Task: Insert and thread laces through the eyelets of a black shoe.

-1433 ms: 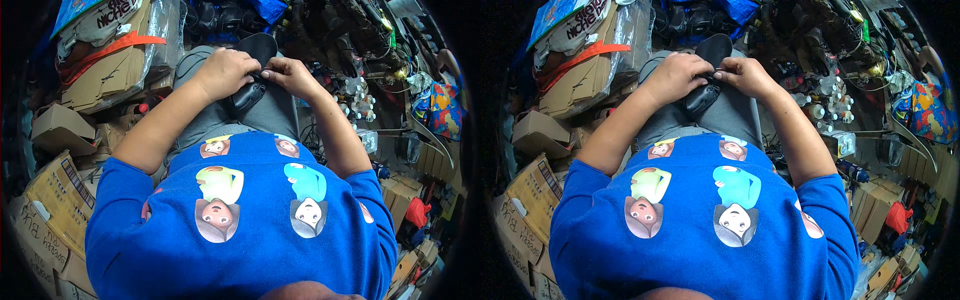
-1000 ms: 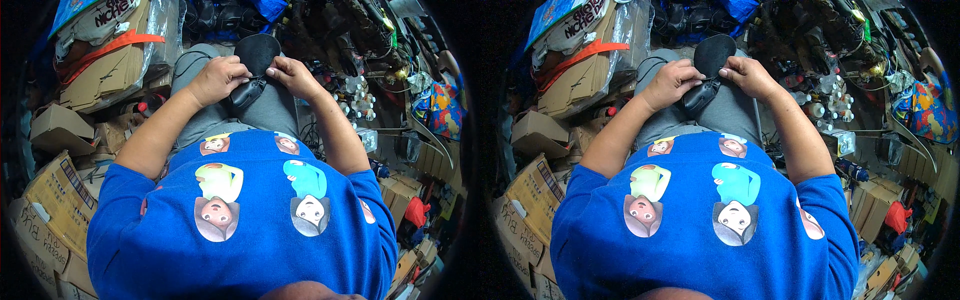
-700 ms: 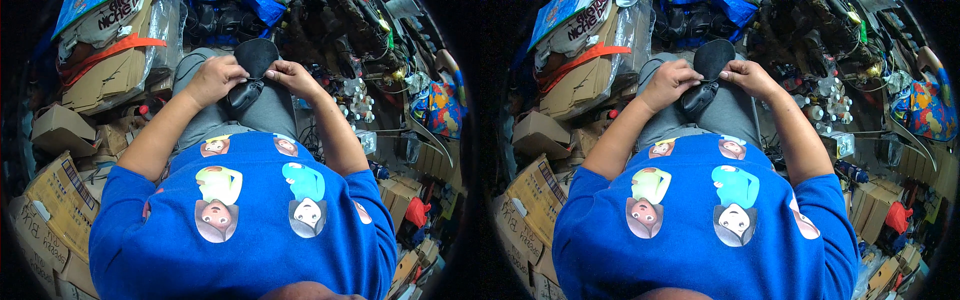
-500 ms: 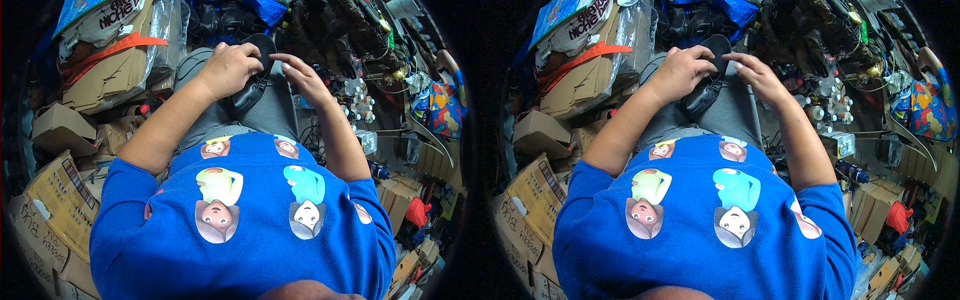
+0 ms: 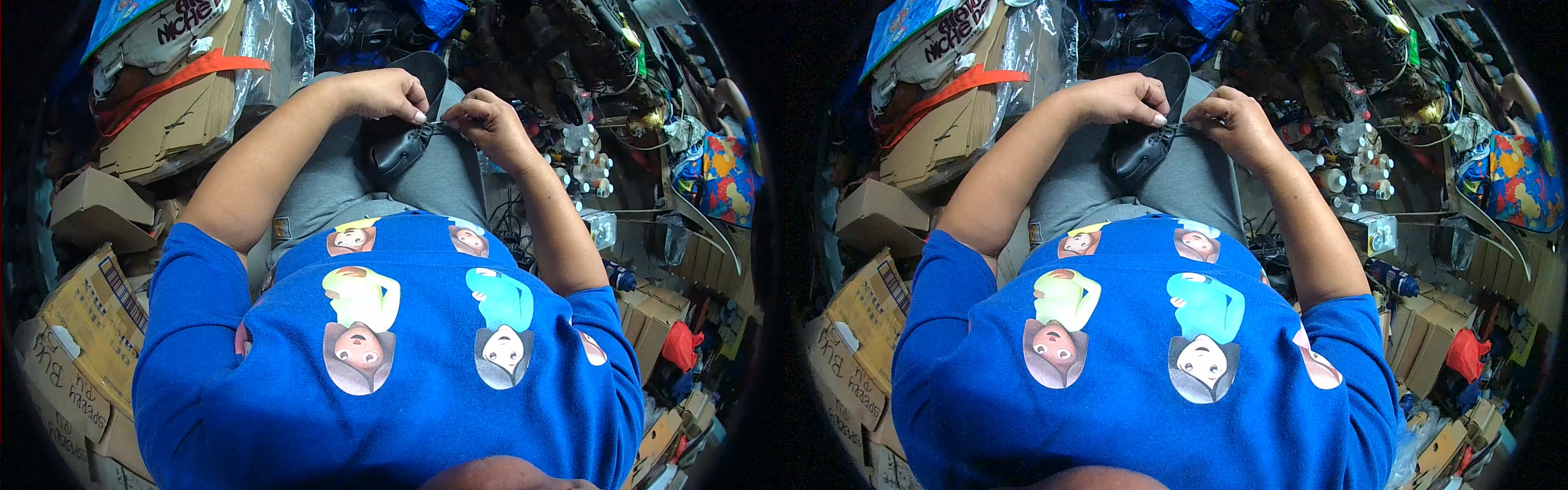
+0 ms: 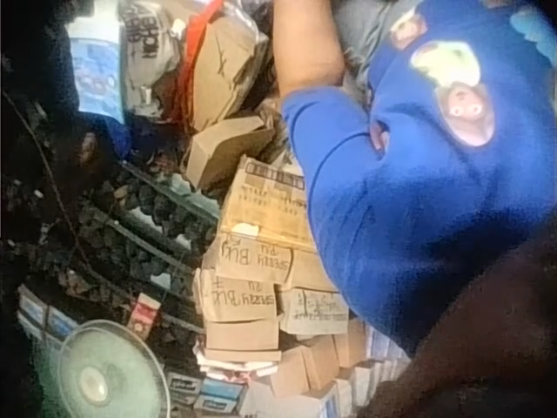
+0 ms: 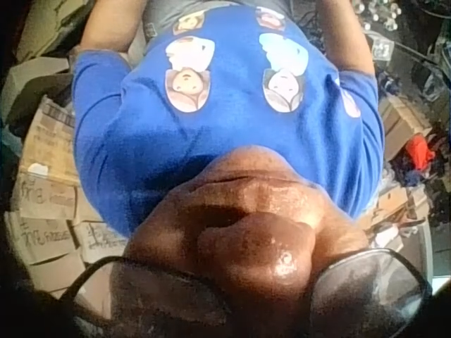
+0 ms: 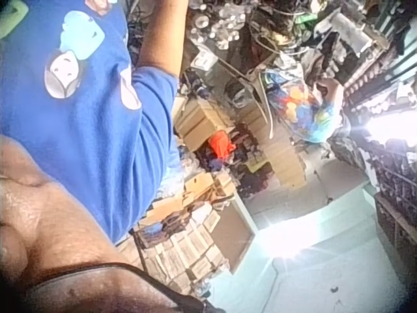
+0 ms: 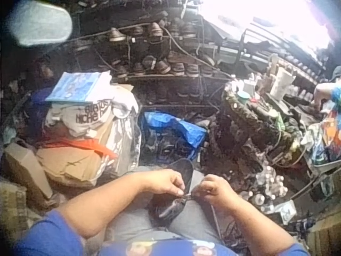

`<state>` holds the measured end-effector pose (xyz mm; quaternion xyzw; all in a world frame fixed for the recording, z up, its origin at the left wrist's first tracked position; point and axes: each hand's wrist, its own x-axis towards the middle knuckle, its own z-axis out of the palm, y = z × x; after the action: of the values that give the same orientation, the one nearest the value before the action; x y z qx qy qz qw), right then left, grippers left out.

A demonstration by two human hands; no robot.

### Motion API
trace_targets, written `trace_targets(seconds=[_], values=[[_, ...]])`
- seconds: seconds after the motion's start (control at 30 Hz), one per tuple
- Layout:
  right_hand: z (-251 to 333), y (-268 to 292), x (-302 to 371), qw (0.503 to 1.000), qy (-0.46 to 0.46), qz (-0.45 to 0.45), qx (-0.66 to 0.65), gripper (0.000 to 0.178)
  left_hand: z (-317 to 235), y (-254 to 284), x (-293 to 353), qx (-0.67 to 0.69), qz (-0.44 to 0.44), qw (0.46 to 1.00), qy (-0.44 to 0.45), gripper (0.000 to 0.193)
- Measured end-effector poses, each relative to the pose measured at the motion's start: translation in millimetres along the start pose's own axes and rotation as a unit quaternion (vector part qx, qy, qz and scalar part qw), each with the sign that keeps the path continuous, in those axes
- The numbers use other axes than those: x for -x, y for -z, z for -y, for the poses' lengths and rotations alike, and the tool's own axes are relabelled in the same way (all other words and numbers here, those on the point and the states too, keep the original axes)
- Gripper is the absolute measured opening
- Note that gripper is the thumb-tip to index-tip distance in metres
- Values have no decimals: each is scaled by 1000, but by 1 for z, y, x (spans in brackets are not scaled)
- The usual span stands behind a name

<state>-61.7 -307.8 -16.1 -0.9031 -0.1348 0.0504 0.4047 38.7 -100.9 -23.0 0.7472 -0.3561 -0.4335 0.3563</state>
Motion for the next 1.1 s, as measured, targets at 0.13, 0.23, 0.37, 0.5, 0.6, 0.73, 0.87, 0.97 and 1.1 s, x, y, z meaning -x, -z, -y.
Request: trace_targets(seconds=[0.13,0.23,0.37,0.5,0.6,0.73,0.87,0.97,1.1], values=[[-1,0,-4,999,20,10,30,17,1,2,0,27,15,999,18,24],[1,0,-5,999,12,19,23,18,-1,4,0,34,29,999,9,24],[5,-1,-8,999,34,22,36,18,1,3,1,49,19,999,5,24],[3,-7,-7,1000,4,14,-18,20,7,1,3,97,9,995,-18,25],[-2,-14,-4,998,-22,2,-65,20,13,-2,4,126,6,991,-36,25],[3,-20,0,999,9,-11,-48,18,17,-3,8,174,16,984,-27,28],[8,-23,5,998,39,-40,-3,17,21,-3,12,182,23,983,-19,35],[5,-26,9,996,63,-59,20,16,24,-2,10,127,36,991,-38,40],[10,-29,13,990,92,-77,75,16,22,0,12,139,64,988,-33,43]])
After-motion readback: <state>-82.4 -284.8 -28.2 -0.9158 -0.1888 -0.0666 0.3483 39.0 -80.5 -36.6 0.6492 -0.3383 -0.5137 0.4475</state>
